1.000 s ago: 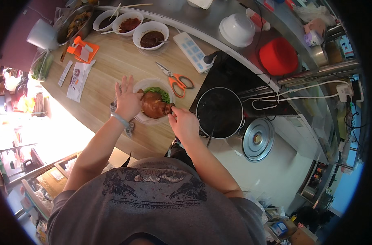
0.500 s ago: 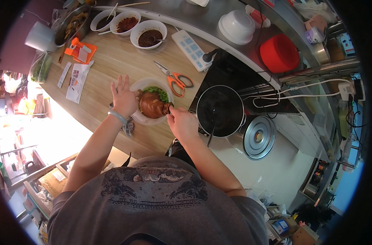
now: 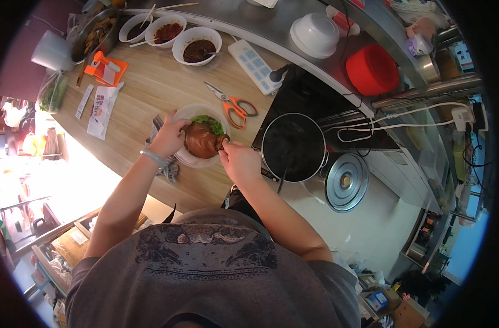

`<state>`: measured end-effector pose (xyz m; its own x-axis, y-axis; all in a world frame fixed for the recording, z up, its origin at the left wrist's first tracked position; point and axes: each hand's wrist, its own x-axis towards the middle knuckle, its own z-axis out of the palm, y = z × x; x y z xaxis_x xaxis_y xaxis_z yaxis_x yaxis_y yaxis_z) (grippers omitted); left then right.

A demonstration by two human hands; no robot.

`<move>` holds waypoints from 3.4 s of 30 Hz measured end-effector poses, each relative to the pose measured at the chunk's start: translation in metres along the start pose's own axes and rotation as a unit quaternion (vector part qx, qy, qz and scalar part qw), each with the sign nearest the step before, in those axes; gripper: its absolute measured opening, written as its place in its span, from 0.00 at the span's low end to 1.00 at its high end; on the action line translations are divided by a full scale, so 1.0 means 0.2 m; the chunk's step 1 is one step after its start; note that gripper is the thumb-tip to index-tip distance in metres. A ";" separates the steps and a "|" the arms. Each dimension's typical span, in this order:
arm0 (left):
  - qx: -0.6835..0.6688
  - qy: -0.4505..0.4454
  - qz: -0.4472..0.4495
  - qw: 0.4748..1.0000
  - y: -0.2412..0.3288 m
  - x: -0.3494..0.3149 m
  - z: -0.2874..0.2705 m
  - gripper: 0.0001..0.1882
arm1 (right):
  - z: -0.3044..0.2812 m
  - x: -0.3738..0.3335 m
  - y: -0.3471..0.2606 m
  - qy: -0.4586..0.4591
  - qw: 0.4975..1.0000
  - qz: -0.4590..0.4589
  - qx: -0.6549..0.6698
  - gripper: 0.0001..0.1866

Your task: The person assembles a takeout meal by placing lettuce and a cooked meat item into a plastic container, then ladles broth over it from a pot. They add a spoonful of sauce, seal the container with a lid, and place it into a paper bag.

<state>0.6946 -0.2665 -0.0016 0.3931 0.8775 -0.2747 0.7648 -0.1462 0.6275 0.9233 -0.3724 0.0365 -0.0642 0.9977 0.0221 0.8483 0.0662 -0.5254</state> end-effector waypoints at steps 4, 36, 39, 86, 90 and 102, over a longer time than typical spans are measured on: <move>-0.002 0.015 0.020 1.000 0.01 -0.02 0.00 0.22 | 0.01 0.03 -0.01 -0.013 1.000 0.004 -0.026 0.11; 0.014 0.040 0.029 0.999 0.04 -0.05 -0.01 0.29 | 0.00 0.36 0.05 -0.150 0.987 0.049 -0.034 0.08; 0.017 0.051 0.037 0.998 0.03 -0.05 -0.01 0.29 | -0.02 0.36 0.04 -0.150 0.987 0.040 -0.042 0.08; 0.274 0.023 0.187 0.943 -0.94 -0.65 -0.20 0.09 | 1.31 -0.03 -0.54 -0.031 0.997 0.023 0.062 0.07; 0.143 0.163 0.190 0.957 -1.17 -0.72 -0.68 0.08 | 1.36 -0.15 -0.51 -0.018 0.996 0.068 0.051 0.15; 0.119 0.527 -0.068 0.839 -3.07 0.35 -3.62 0.17 | 1.35 0.89 -1.30 -0.125 0.905 0.386 0.126 0.19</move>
<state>-0.1172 0.2155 0.1220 -0.2793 0.7919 0.5430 0.8951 0.0101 0.4457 0.5486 -0.2159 -0.0527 0.3532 0.7085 -0.6110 0.5455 -0.6866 -0.4807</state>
